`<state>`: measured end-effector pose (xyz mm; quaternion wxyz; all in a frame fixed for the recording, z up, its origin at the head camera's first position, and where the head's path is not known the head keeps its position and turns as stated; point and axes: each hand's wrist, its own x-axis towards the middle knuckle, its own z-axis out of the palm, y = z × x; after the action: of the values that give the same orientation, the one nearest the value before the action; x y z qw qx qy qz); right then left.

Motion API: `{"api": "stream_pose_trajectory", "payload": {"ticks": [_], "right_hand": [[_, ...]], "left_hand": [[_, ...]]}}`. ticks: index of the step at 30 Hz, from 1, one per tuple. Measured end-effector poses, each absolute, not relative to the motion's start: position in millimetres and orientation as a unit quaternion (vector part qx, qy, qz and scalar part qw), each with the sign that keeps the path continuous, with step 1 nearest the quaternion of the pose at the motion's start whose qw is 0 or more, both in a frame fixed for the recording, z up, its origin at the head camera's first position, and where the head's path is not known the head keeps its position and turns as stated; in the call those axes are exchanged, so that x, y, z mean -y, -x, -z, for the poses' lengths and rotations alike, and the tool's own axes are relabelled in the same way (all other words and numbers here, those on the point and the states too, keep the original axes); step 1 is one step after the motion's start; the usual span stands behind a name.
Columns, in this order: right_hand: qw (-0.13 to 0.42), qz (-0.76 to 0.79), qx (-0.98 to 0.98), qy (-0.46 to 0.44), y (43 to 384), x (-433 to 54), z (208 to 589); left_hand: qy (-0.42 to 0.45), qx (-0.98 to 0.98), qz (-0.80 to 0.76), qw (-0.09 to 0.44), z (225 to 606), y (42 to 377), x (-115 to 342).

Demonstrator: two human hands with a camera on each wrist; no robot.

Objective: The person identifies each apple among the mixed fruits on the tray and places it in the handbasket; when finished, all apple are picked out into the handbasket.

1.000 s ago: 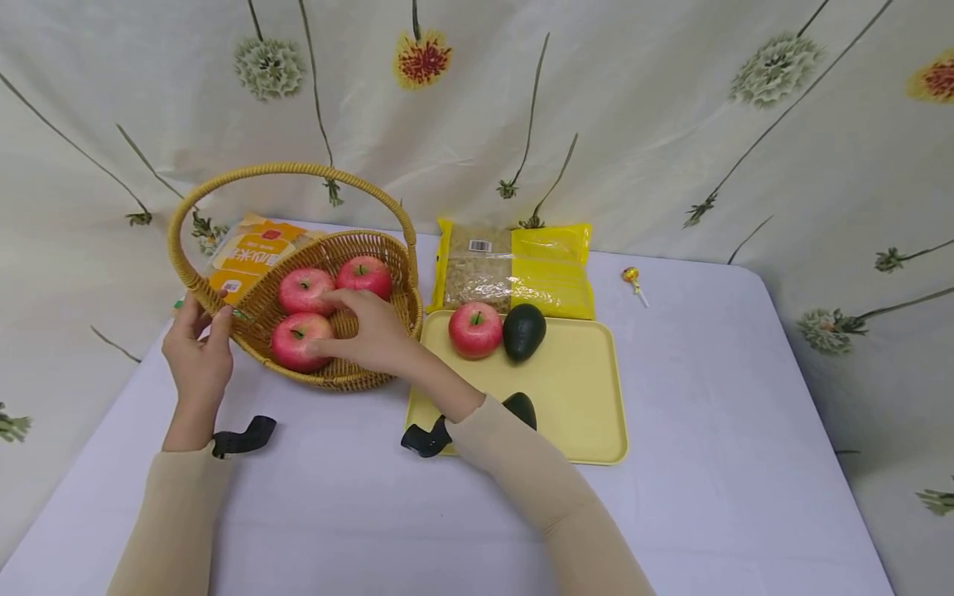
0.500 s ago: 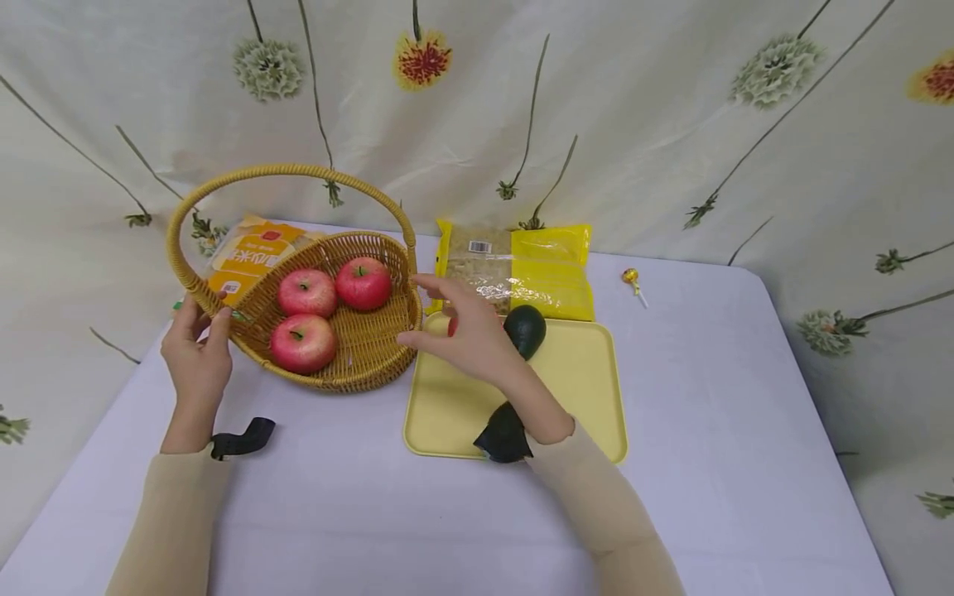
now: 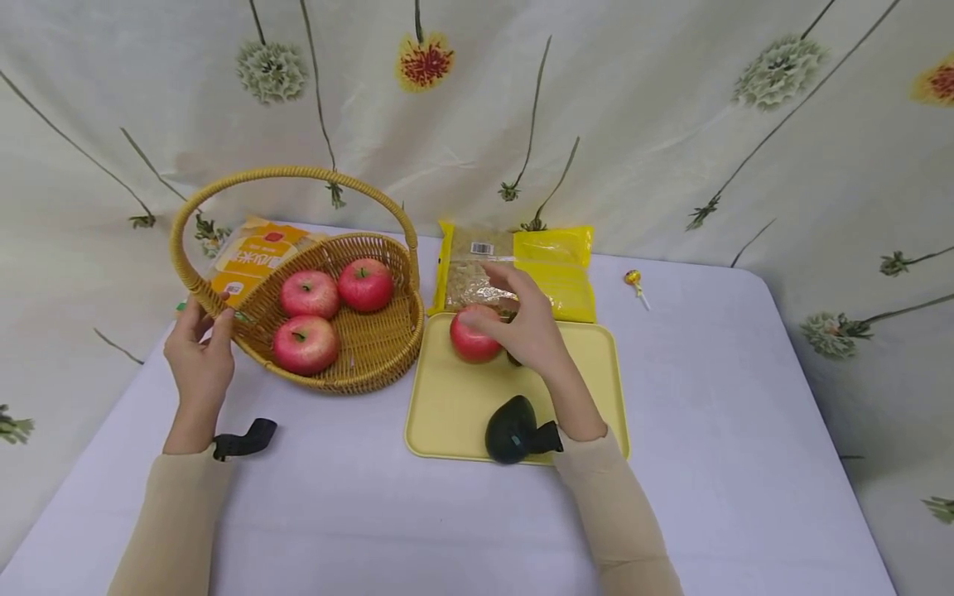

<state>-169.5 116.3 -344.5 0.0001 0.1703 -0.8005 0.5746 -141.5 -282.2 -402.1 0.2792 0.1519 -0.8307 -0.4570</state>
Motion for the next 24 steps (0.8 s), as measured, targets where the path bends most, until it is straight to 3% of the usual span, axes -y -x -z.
{"api": "stream_pose_trajectory", "payload": {"ticks": [24], "right_hand": [[-0.022,-0.580,0.799,-0.157,172,-113,359]], "left_hand": [[-0.145,0.835,0.447,0.287,403,141,282]]}}
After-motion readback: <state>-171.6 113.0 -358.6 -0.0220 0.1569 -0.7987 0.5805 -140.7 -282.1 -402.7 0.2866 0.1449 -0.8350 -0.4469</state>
